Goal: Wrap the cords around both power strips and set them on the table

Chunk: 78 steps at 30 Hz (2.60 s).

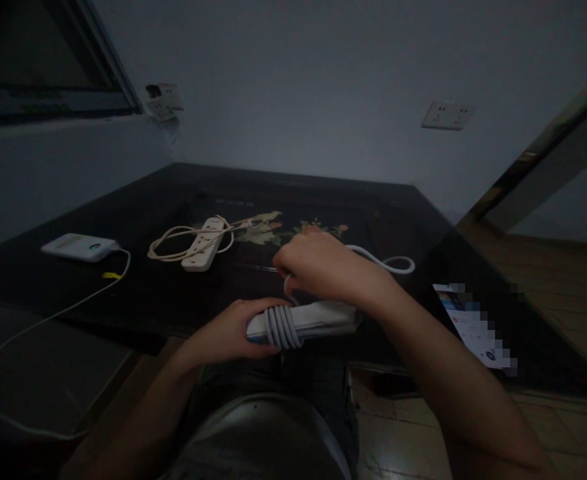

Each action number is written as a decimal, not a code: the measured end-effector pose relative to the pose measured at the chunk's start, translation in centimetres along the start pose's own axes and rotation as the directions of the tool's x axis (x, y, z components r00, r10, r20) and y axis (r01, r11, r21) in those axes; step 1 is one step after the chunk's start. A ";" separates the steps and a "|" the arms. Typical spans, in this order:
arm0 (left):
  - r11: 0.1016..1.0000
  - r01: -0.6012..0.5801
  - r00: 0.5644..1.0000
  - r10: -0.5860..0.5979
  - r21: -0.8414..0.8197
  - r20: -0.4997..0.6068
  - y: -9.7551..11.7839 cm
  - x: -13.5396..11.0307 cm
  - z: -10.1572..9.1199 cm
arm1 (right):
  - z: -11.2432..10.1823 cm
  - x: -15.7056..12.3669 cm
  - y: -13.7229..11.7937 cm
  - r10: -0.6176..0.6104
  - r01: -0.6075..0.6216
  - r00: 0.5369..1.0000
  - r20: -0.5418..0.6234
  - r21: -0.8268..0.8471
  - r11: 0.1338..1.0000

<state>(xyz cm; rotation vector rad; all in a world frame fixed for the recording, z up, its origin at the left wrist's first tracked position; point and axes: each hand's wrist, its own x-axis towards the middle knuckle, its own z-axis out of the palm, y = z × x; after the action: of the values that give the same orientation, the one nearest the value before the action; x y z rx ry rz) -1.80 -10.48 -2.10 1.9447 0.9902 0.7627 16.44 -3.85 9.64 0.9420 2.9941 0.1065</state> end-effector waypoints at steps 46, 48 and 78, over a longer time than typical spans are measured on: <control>0.493 -0.089 0.884 -0.361 -0.866 -0.296 -2.3 -0.4 1.9 | 7.5 -3.0 -3.0 0.302 -0.092 0.886 -0.352 0.505 0.858; 0.436 -0.085 0.900 -0.352 -0.896 -0.258 -2.2 -0.6 2.0 | 7.8 -2.9 -2.7 0.309 -0.112 0.899 -0.311 0.519 0.847; 0.939 0.111 0.959 -0.015 -0.325 0.284 -0.8 -2.1 -2.3 | 4.3 0.0 2.9 0.033 -0.050 0.993 0.109 0.154 0.987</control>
<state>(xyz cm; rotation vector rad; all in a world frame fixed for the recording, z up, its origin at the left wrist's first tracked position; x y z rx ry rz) -4.94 -11.08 -1.93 1.6548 0.6951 0.5602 18.18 -1.23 5.49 0.9894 2.9197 -0.1753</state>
